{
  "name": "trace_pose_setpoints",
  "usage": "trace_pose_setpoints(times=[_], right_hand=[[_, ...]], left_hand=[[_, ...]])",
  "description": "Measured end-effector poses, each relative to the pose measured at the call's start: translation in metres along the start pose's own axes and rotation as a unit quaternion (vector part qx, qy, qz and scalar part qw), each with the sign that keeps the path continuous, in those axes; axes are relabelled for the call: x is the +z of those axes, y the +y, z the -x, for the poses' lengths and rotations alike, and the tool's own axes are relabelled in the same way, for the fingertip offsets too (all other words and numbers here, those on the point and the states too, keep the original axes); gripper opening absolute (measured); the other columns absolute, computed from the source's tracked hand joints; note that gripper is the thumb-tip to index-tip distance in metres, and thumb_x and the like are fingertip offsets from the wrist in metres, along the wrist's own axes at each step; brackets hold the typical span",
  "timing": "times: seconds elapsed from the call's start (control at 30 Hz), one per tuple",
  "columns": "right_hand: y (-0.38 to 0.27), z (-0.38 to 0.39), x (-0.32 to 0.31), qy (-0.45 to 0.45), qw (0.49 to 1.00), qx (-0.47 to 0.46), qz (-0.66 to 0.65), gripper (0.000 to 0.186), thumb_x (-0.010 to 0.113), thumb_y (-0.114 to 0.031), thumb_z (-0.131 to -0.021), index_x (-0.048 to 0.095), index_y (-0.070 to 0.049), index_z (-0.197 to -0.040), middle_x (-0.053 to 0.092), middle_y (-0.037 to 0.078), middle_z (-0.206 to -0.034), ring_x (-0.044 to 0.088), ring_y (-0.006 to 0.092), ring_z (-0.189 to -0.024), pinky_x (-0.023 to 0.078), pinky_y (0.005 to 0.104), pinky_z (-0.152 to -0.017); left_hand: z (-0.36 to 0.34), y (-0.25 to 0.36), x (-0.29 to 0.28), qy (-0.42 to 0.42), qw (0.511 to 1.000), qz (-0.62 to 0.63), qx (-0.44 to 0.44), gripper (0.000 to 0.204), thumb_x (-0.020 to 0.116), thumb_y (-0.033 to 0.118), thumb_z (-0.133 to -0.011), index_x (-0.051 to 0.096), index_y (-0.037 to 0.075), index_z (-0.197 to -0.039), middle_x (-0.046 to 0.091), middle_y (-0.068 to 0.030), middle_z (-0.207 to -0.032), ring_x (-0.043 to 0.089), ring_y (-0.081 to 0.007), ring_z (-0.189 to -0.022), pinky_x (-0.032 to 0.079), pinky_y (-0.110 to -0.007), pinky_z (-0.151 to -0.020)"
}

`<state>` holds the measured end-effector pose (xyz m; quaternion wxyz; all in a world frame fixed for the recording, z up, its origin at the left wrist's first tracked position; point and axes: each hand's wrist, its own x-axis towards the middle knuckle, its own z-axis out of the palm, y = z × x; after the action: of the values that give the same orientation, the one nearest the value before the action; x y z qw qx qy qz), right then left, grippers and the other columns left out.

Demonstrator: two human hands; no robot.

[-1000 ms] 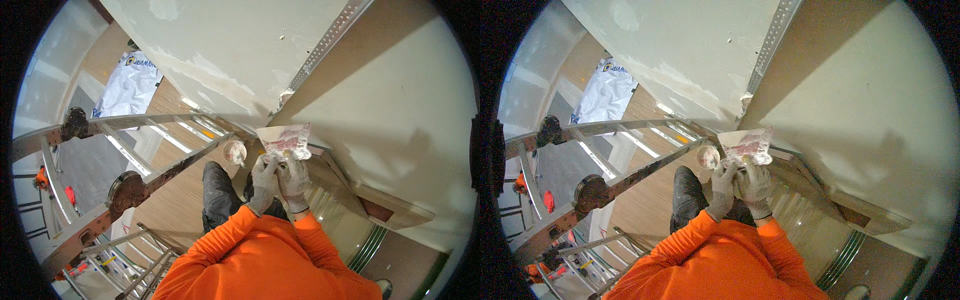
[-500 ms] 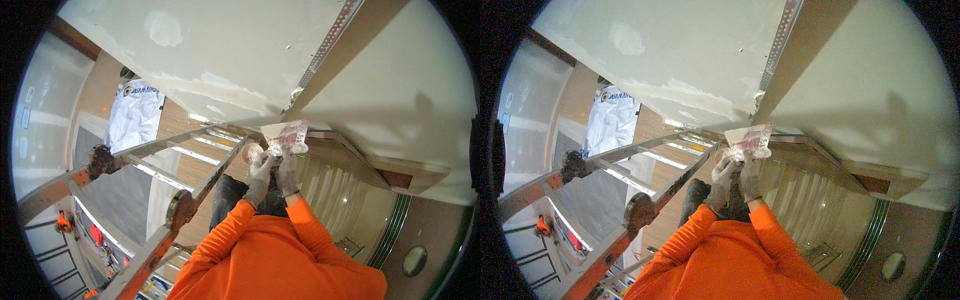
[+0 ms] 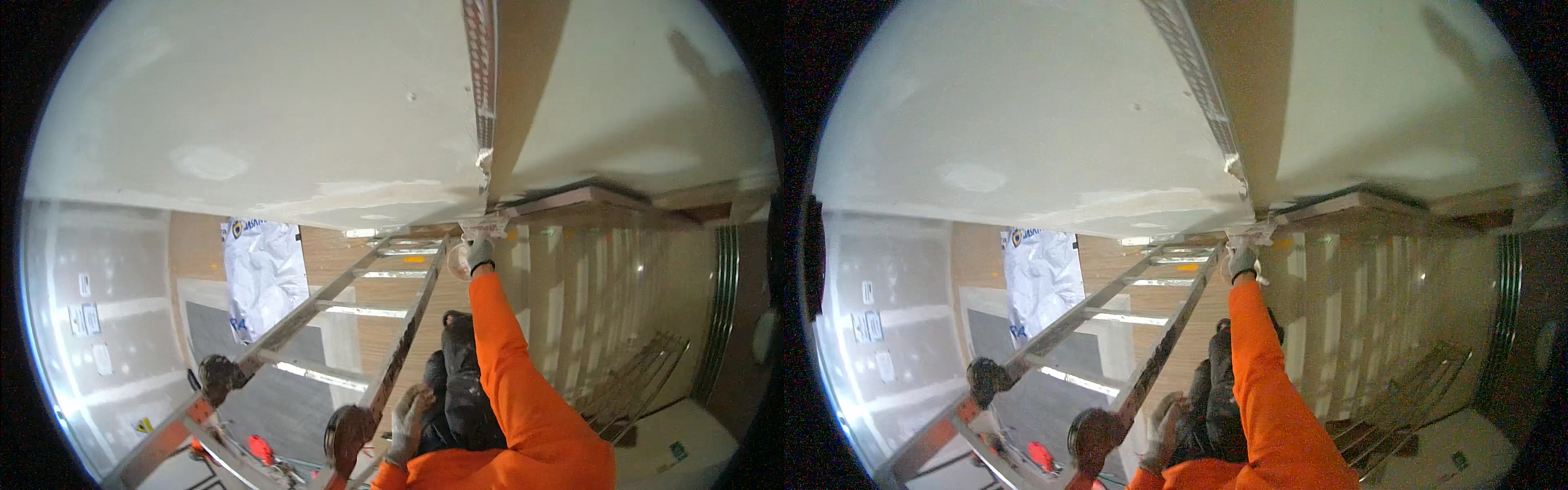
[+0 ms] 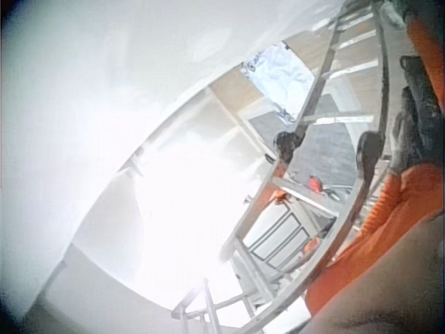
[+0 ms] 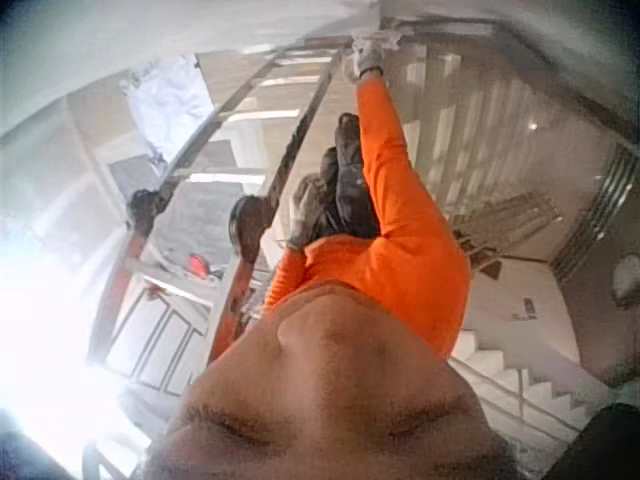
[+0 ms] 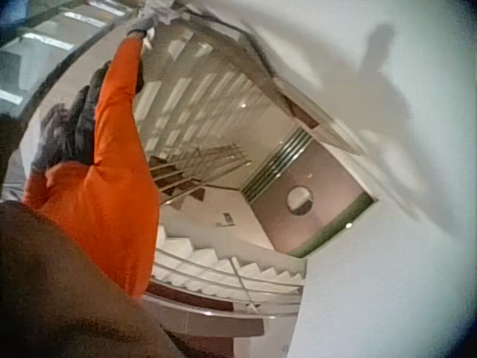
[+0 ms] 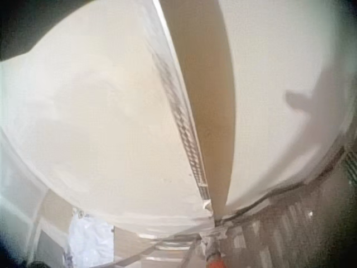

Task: The person stands on a ladder and applies plaster to a wall using a trowel and a hawk. They repeatedly scoop plaster from the hawk and spread it onto the wall surface, smoothing the compound along a corner bead.

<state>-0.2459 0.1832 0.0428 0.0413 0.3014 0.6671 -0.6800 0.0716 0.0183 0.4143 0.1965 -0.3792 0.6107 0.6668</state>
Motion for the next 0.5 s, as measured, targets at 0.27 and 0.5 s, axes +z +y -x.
trace_pose_setpoints(times=[0.27, 0.5], right_hand=[[0.133, -0.118, 0.053, 0.092, 0.993, -0.069, -0.04, 0.033, 0.055, -0.025, -0.103, 0.058, 0.002, -0.122, 0.068, 0.014, -0.115, 0.065, 0.0314, -0.107, 0.051, 0.0448, -0.107], [0.046, -0.023, 0.075, -0.043, 0.993, -0.104, -0.038, 0.02, 0.053, -0.015, -0.104, 0.059, -0.004, -0.119, 0.066, 0.011, -0.111, 0.064, 0.0261, -0.102, 0.046, 0.0407, -0.114]], left_hand=[[-0.022, -0.024, -0.033, 0.038, 0.994, -0.09, -0.057, 0.037, 0.057, 0.016, -0.105, 0.056, -0.009, -0.133, 0.068, -0.015, -0.119, 0.066, -0.0219, -0.112, 0.051, -0.034, -0.101], [0.004, -0.03, -0.022, 0.104, 0.99, -0.044, -0.086, 0.034, 0.056, 0.013, -0.104, 0.058, -0.006, -0.132, 0.068, -0.0115, -0.117, 0.066, -0.0194, -0.11, 0.049, -0.03, -0.101]])
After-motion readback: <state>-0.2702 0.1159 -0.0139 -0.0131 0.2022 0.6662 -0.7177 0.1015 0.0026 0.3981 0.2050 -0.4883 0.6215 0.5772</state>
